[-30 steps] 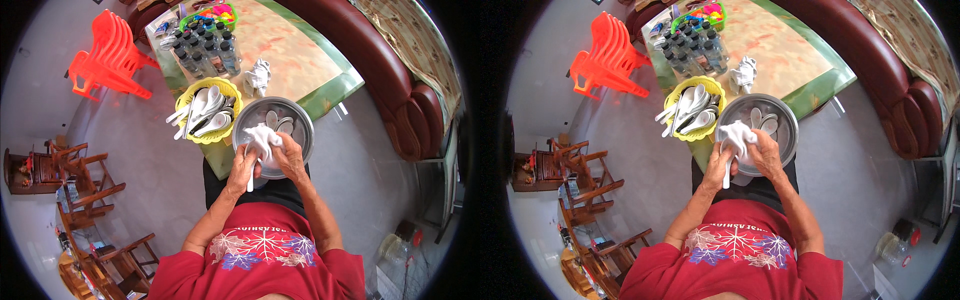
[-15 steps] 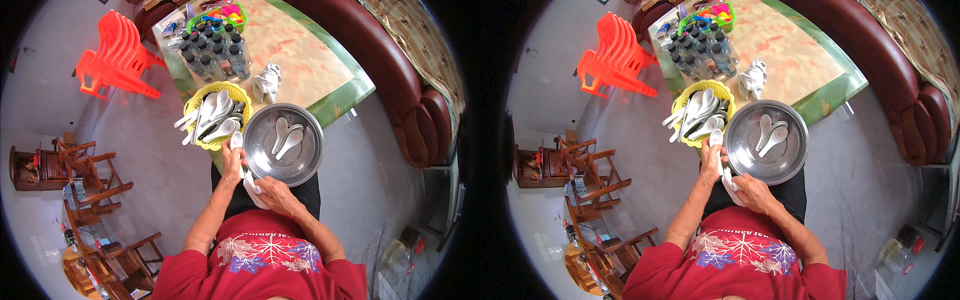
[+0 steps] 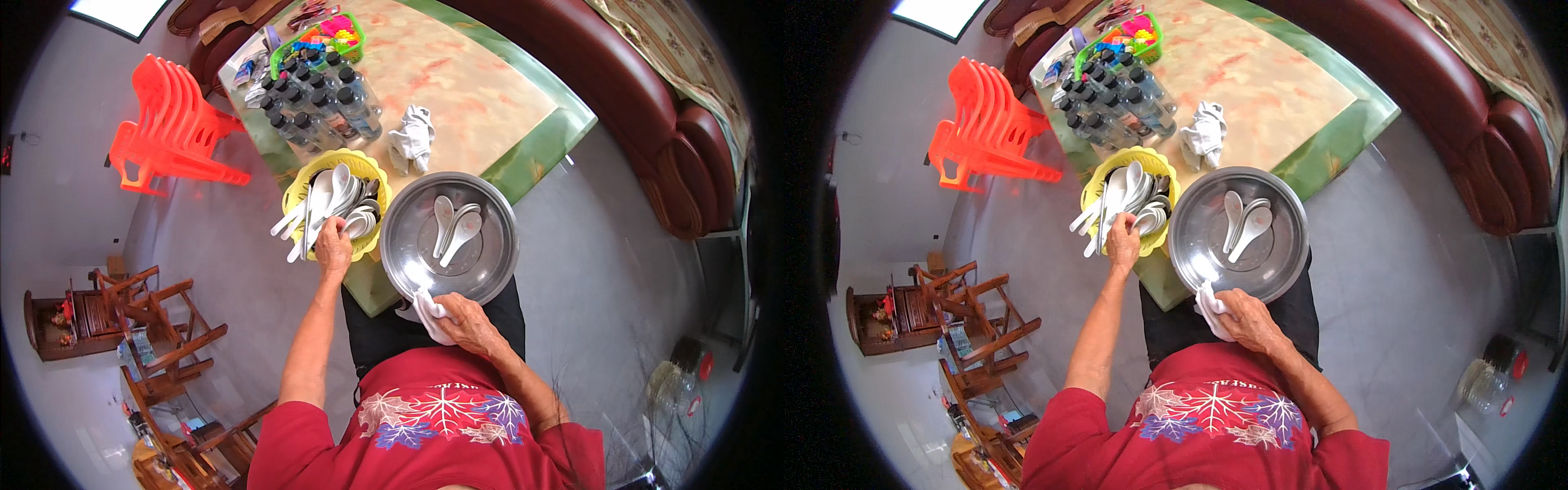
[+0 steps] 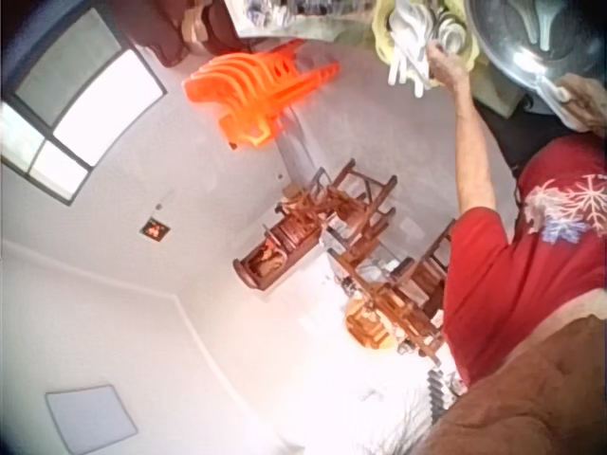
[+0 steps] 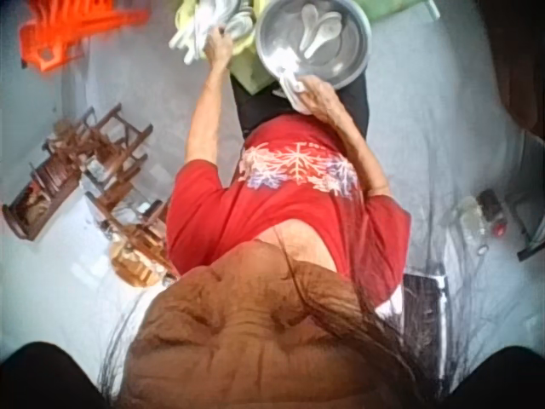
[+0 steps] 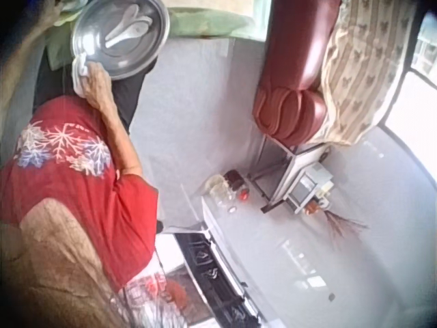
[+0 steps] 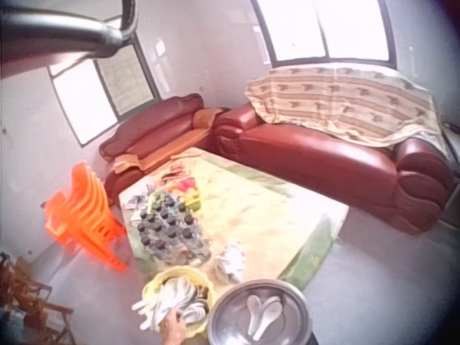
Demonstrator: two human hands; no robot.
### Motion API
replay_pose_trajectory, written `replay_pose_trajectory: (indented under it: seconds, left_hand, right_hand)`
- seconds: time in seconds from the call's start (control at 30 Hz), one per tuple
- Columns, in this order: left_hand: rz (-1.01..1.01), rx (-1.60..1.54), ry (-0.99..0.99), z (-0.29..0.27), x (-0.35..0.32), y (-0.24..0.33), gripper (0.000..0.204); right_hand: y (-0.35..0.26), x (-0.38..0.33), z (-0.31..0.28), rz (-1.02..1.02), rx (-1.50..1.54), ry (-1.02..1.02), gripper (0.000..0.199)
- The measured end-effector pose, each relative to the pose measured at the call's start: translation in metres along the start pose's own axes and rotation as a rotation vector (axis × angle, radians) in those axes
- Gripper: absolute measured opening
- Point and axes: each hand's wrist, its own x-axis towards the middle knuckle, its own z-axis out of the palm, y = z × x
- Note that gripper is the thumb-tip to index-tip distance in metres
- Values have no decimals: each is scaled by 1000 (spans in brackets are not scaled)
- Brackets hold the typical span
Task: The person sits at a table and wipes white plastic spoons with a white cloth. They pick up spoons one by one from a metal bowl, wipe them thoroughly, and place them into a yellow plastic basket.
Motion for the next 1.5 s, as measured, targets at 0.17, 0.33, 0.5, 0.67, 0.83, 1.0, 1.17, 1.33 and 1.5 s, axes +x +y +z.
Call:
replay_pose_trajectory:
  seconds: [0.17, 0.33, 0.5, 0.67, 0.83, 1.0, 1.17, 1.33, 1.5]
  left_hand:
    - [109, 121, -16, -7, 5, -6, 31]
    - [176, 151, 118, -14, -1, 42, 39]
    - [421, -41, -135, 22, -29, 101, 14]
    - [352, 104, -402, 56, -60, 136, 32]
    - [288, 220, -507, 66, -71, 141, 34]
    - [-70, -64, -794, 68, -62, 130, 35]
    - [-620, -549, -1179, 62, -58, 131, 36]
    - [-54, -372, -685, 42, -73, 136, 35]
    - [430, 11, -165, -8, -71, 154, 18]
  right_hand:
    - [5, -4, -5, 53, 12, -31, 26]
    - [7, -6, -8, 52, 64, -20, 26]
    - [13, -6, -7, 30, 77, -30, 25]
    - [14, -13, -16, 26, 56, -25, 27]
    - [23, -24, -19, 16, 84, 23, 27]
    - [25, -30, -21, -4, 108, 36, 26]
    - [22, -32, -19, -16, 109, 48, 26]
    - [17, -38, -21, 2, 81, 46, 27]
    - [18, -42, -15, -37, 106, 56, 27]
